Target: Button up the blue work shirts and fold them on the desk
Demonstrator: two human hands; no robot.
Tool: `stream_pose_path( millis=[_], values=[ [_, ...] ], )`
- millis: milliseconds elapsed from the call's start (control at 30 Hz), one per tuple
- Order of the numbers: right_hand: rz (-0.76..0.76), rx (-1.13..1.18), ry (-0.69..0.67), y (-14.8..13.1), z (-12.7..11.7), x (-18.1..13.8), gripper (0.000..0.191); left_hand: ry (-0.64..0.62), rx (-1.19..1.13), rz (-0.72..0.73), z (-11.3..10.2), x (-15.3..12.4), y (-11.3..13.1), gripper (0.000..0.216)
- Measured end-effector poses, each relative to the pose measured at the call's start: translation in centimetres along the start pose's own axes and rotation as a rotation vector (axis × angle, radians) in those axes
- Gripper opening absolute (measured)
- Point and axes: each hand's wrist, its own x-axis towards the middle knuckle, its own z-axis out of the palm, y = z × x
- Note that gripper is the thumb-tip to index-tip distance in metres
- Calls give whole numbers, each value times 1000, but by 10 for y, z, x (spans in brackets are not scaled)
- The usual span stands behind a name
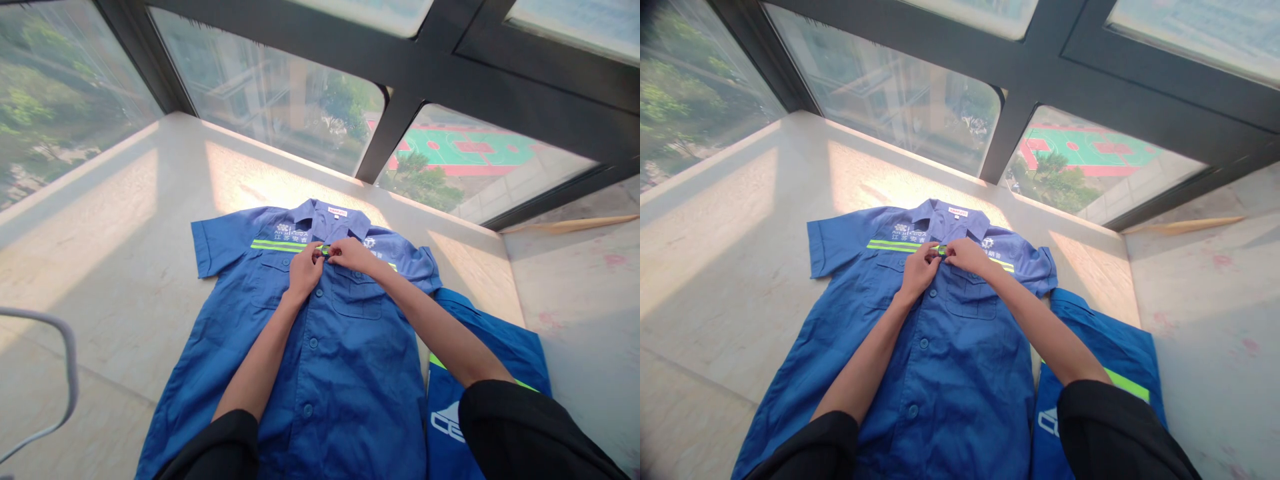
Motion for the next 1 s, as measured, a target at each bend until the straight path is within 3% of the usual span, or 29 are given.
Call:
stream_pose_path(
  millis=[167, 433, 567, 767, 1000],
  values=[
    [62, 164, 39, 2, 4, -3, 2, 16, -25, -12, 2, 0, 0, 34],
    [67, -133, 36, -6, 0, 0, 12, 35, -116, -55, 3, 1, -2, 30],
    [-31, -145, -18, -4, -2, 3, 18, 28, -149, -68, 3, 2, -4, 30],
    [-187, 80, -27, 12, -1, 7, 20, 28, -182, -67, 3, 3, -5, 30],
    [-119, 426, -45, 25, 5, 5, 29, 47, -201, -50, 1, 2, -3, 30]
  ],
)
